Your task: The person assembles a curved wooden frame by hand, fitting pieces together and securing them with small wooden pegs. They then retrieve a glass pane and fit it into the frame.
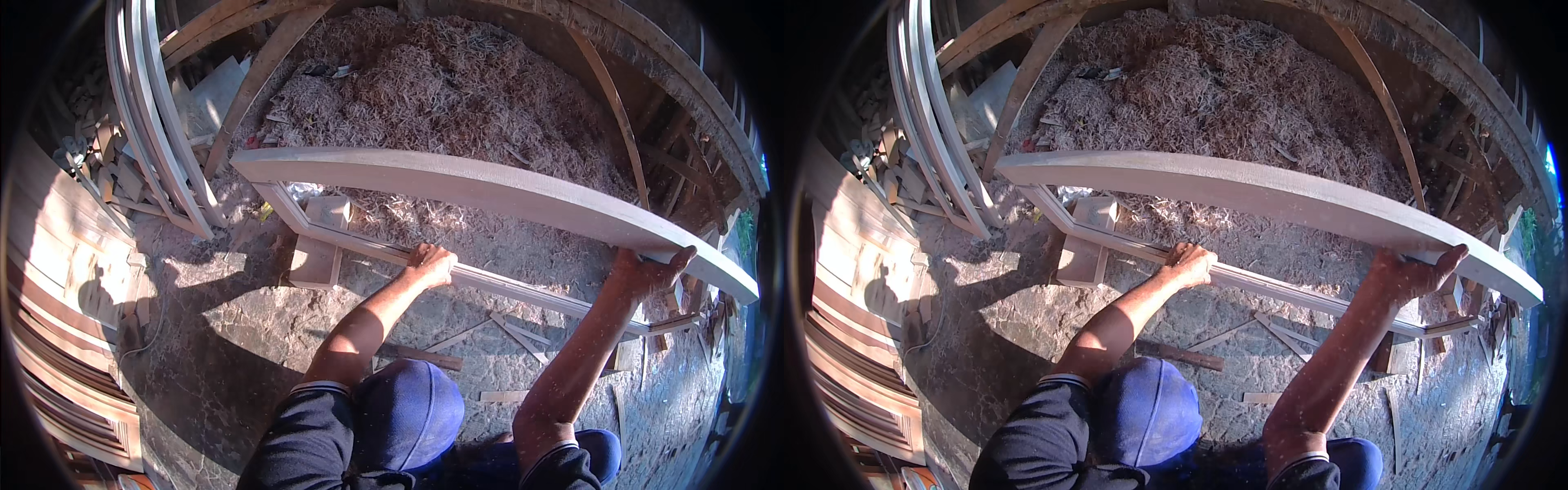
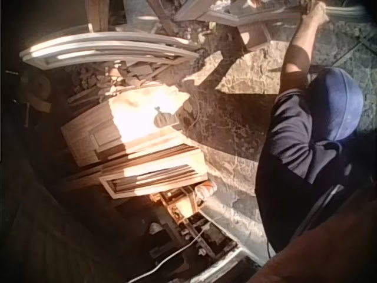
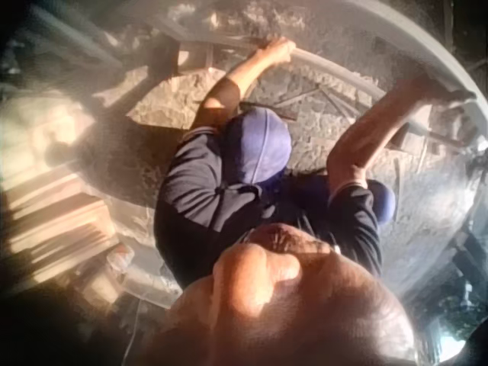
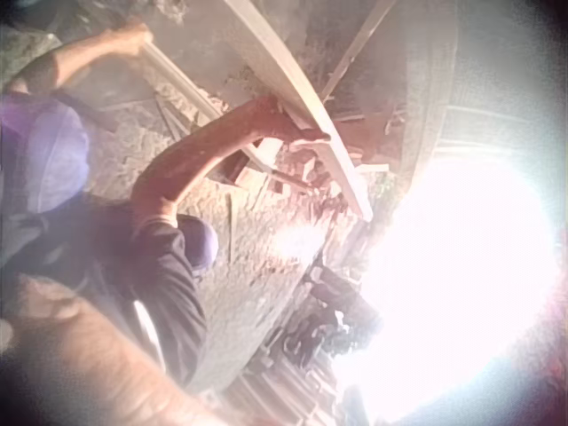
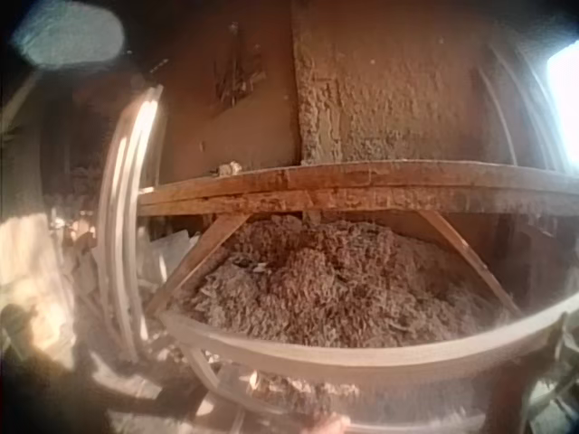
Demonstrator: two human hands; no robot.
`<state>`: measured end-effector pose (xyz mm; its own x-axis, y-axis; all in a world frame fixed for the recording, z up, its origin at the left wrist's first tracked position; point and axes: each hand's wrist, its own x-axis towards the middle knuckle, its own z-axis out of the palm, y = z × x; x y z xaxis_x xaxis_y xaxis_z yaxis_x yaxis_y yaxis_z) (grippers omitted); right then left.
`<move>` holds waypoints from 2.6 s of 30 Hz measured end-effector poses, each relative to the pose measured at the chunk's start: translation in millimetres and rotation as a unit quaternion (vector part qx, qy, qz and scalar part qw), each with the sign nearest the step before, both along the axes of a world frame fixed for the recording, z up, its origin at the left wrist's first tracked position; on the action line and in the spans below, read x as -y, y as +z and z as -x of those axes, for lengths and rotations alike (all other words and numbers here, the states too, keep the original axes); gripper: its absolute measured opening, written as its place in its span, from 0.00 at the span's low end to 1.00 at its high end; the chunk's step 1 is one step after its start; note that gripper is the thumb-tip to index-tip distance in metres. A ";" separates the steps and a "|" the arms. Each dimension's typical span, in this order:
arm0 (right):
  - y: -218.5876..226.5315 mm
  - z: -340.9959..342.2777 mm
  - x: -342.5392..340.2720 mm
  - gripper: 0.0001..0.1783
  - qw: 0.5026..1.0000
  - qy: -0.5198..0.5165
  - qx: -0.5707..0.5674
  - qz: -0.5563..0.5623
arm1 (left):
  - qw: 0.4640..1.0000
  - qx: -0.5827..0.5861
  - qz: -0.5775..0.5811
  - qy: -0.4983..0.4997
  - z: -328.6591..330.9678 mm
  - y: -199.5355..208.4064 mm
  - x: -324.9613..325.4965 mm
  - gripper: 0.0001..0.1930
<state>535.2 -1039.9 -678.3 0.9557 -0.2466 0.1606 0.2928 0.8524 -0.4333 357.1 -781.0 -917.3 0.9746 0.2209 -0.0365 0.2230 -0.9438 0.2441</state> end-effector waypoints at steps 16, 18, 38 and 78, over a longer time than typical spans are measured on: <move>-19.2 -16.0 4.1 0.49 0.999 0.018 -0.024 0.039 | 0.458 0.711 0.240 0.476 215.4 63.2 -187.2 0.42; -38.4 -19.5 7.2 0.50 0.999 0.016 -0.027 0.033 | 0.627 0.596 0.168 0.473 233.4 91.1 -249.8 0.39; 32.8 -30.2 19.3 0.41 0.998 0.042 0.037 0.038 | 0.548 0.600 0.541 0.217 222.9 51.1 -292.5 0.38; -316.5 36.6 116.1 0.37 0.849 -0.163 -0.469 0.182 | 0.704 0.388 0.489 0.337 243.0 96.8 -360.0 0.29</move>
<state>498.6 -1156.0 -994.8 0.5968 -0.6188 -0.5108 -0.1315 0.5525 -0.8231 114.1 -421.0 -820.5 0.4704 0.8824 -0.0071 -0.0187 0.0180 0.9997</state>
